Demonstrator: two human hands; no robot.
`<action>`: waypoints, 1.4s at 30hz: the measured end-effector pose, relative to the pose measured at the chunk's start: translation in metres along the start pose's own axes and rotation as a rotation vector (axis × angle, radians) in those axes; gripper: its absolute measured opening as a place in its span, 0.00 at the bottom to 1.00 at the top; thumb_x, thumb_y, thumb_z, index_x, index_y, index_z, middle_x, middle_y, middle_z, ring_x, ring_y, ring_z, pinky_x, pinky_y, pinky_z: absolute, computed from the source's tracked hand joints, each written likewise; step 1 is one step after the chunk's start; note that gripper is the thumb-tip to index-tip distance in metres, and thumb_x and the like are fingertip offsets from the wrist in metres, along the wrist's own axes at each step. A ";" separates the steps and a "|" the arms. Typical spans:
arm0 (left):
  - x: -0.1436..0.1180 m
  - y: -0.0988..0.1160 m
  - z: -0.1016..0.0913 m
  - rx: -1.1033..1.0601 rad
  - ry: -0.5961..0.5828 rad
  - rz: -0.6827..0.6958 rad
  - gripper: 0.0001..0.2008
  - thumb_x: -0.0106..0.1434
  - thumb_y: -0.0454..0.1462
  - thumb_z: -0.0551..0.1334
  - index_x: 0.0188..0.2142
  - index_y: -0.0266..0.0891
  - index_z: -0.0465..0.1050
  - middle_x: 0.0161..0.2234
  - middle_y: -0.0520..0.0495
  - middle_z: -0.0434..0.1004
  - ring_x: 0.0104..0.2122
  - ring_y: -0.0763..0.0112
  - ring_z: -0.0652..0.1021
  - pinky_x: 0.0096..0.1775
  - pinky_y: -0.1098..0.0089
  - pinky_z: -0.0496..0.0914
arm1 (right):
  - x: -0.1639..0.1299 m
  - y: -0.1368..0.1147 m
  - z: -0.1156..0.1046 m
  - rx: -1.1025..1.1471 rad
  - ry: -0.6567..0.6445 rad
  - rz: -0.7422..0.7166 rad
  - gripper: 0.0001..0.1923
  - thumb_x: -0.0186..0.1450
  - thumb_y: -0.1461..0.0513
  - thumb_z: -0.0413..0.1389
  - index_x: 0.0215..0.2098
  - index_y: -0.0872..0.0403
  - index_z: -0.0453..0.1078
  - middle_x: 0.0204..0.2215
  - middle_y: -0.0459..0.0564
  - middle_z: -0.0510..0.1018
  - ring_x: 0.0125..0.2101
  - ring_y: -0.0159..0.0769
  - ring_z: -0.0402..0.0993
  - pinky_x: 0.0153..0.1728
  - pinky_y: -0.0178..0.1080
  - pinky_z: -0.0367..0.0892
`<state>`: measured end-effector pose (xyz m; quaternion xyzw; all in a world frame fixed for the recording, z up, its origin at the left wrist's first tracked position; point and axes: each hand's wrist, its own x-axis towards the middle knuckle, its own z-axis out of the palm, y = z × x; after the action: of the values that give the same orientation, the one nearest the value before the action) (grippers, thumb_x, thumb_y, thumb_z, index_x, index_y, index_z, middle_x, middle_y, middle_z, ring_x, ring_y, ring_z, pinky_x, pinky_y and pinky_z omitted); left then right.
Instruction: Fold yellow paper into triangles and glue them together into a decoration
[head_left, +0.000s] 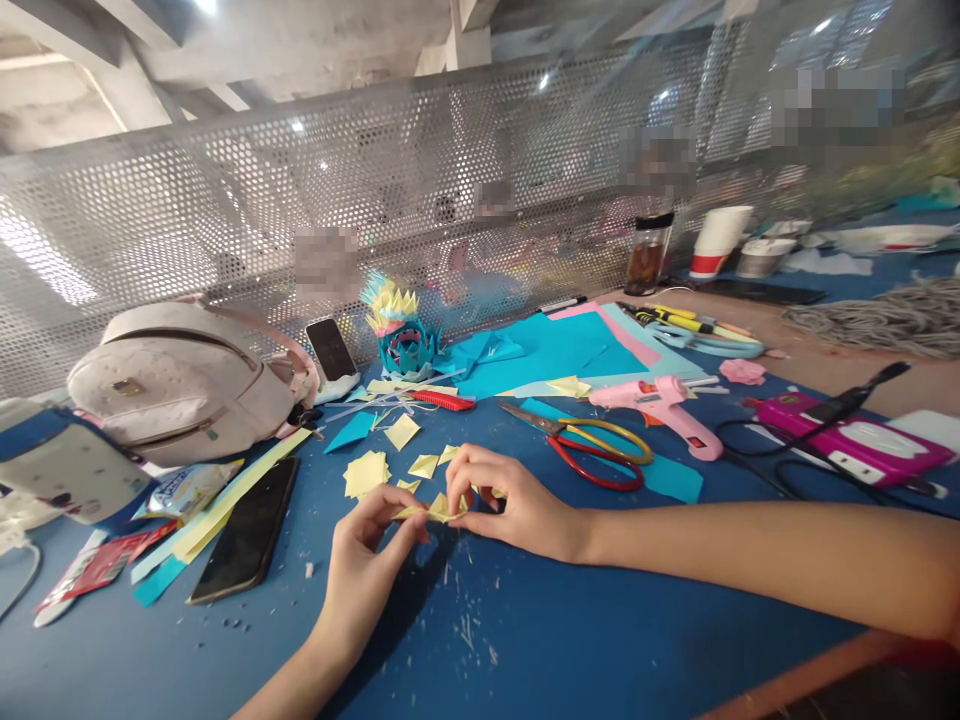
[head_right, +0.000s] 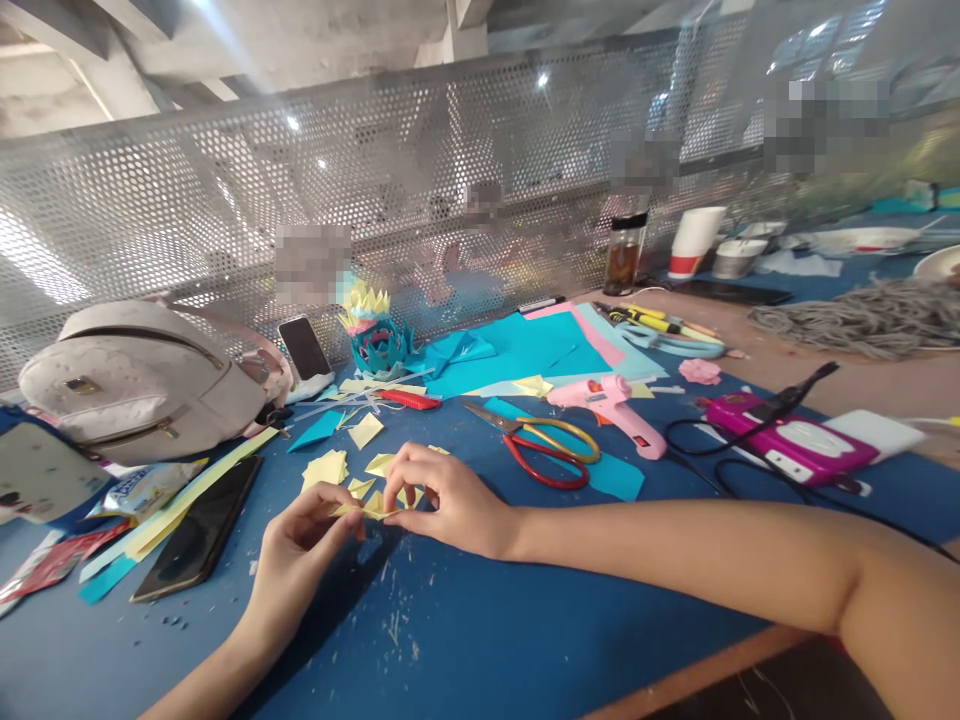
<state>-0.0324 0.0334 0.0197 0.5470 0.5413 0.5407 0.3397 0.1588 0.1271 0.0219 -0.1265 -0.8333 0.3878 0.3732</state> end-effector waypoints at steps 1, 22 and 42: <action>0.000 0.000 0.001 -0.003 0.009 -0.004 0.13 0.62 0.45 0.67 0.32 0.38 0.73 0.25 0.51 0.76 0.27 0.70 0.77 0.34 0.71 0.69 | 0.000 0.000 0.000 -0.001 -0.002 0.002 0.04 0.65 0.63 0.63 0.34 0.54 0.72 0.37 0.48 0.71 0.35 0.31 0.69 0.29 0.30 0.61; 0.002 -0.001 -0.004 0.063 -0.046 0.009 0.12 0.60 0.45 0.68 0.32 0.37 0.75 0.26 0.48 0.80 0.26 0.69 0.78 0.33 0.71 0.72 | -0.002 -0.009 -0.006 -0.064 0.010 -0.018 0.04 0.65 0.63 0.64 0.34 0.54 0.74 0.38 0.47 0.73 0.34 0.30 0.70 0.33 0.32 0.65; 0.006 -0.007 -0.010 0.116 0.017 0.102 0.08 0.57 0.42 0.68 0.30 0.40 0.78 0.31 0.47 0.81 0.32 0.66 0.80 0.36 0.70 0.74 | -0.136 -0.006 -0.178 -0.784 0.451 0.600 0.25 0.66 0.44 0.56 0.49 0.54 0.64 0.54 0.65 0.72 0.40 0.44 0.77 0.39 0.41 0.71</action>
<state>-0.0446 0.0382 0.0163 0.5880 0.5461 0.5296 0.2748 0.3808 0.1533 0.0298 -0.5686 -0.7421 0.1006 0.3405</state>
